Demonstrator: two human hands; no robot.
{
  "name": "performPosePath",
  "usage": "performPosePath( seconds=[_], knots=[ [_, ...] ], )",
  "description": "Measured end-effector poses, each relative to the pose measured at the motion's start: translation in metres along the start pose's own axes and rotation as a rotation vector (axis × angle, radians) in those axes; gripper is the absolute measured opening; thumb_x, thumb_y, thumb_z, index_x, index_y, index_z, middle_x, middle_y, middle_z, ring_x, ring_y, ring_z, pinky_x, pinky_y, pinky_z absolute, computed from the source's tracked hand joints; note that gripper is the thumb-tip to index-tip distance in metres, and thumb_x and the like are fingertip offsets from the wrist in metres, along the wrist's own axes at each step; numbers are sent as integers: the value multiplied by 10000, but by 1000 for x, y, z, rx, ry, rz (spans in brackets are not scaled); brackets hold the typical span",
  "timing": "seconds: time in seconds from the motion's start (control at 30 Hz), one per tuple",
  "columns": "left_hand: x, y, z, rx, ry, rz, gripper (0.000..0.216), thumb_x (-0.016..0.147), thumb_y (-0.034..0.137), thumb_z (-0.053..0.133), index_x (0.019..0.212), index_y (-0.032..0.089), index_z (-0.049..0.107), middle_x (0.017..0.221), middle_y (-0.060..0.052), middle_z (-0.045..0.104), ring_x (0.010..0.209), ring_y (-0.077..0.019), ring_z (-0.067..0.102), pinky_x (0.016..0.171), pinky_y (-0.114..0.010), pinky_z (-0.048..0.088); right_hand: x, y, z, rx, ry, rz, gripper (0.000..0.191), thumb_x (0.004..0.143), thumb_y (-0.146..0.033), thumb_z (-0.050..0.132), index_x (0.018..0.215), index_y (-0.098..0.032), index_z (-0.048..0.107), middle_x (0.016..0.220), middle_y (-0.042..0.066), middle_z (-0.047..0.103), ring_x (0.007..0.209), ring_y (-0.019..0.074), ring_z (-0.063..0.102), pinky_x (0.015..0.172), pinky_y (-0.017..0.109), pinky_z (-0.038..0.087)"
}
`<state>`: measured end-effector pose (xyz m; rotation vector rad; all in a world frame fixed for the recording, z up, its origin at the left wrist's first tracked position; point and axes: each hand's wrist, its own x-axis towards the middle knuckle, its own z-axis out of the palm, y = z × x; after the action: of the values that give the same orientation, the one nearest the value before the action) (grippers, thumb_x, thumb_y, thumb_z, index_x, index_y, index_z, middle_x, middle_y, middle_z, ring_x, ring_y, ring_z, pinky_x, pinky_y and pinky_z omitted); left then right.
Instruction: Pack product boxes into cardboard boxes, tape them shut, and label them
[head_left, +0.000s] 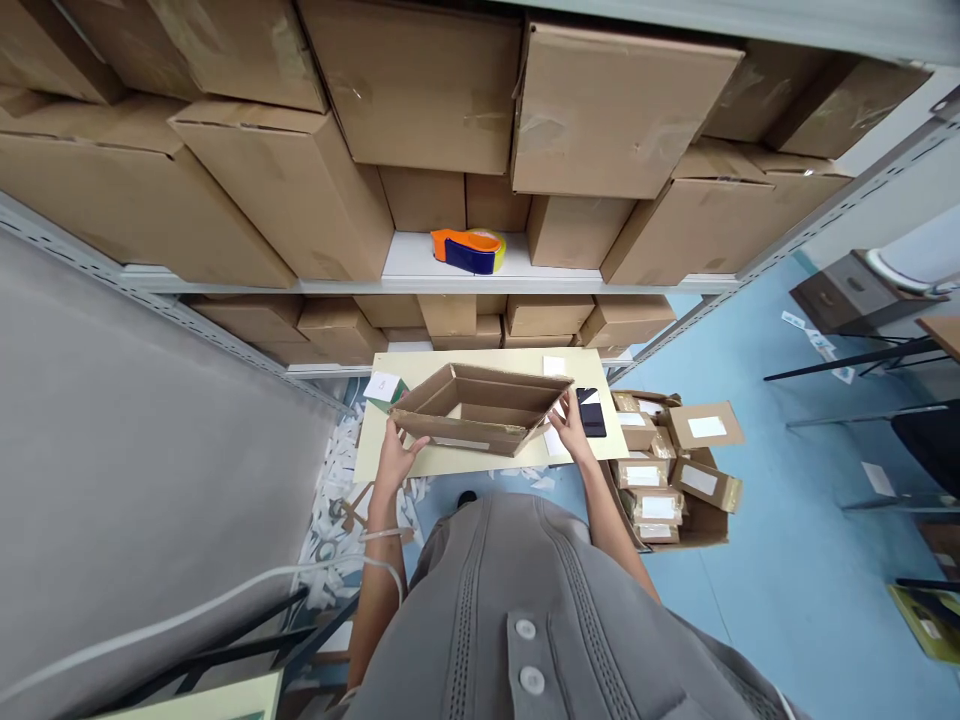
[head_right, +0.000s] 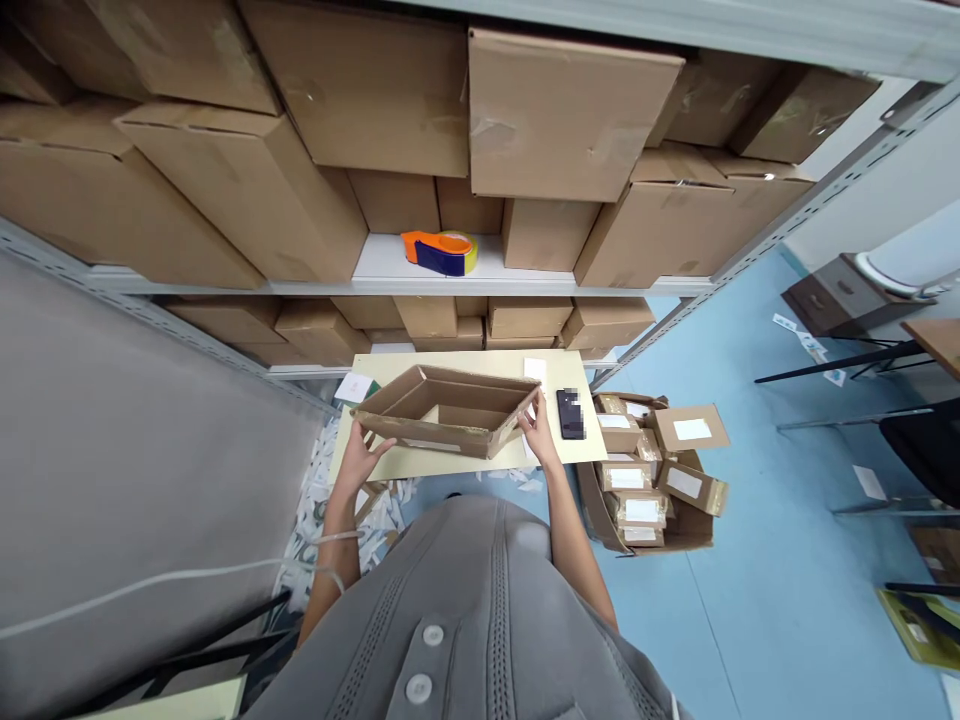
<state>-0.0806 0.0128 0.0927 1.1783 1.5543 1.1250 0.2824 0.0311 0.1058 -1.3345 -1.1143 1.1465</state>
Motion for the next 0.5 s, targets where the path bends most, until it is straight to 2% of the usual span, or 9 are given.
performPosePath(
  seconds=[0.13,0.27,0.37,0.5],
  knots=[
    [1,3,9,40,-97,74,757,735,364,729,1403,250,391,1460,-137,450,1365,-274,437,1147,-500,330,6,-11,18,14,-103,-42,803,804,-599,619,1502,-319,338,1604,52,257,1428,257,354,1142,461,332],
    [-2,5,15,106,-117,129,727,814,401,647,1462,254,352,1532,-138,369,1401,-276,386,1130,-497,345,5,-17,33,2,-165,-66,628,855,-646,528,1379,-299,538,1495,54,461,1361,250,453,1117,451,373],
    [-5,4,15,152,-109,140,653,853,404,593,1453,260,378,1511,-127,404,1389,-263,404,1107,-475,375,-3,-19,34,-62,-137,-65,576,876,-674,469,1256,-279,645,1388,58,571,1321,245,490,1112,446,378],
    [-10,-1,11,188,-112,169,510,875,389,559,1359,243,494,1420,-120,500,1335,-247,465,1088,-446,399,-23,-16,25,-172,-84,-35,592,907,-695,373,1185,-273,682,1333,55,604,1312,230,484,1163,436,296]
  ],
)
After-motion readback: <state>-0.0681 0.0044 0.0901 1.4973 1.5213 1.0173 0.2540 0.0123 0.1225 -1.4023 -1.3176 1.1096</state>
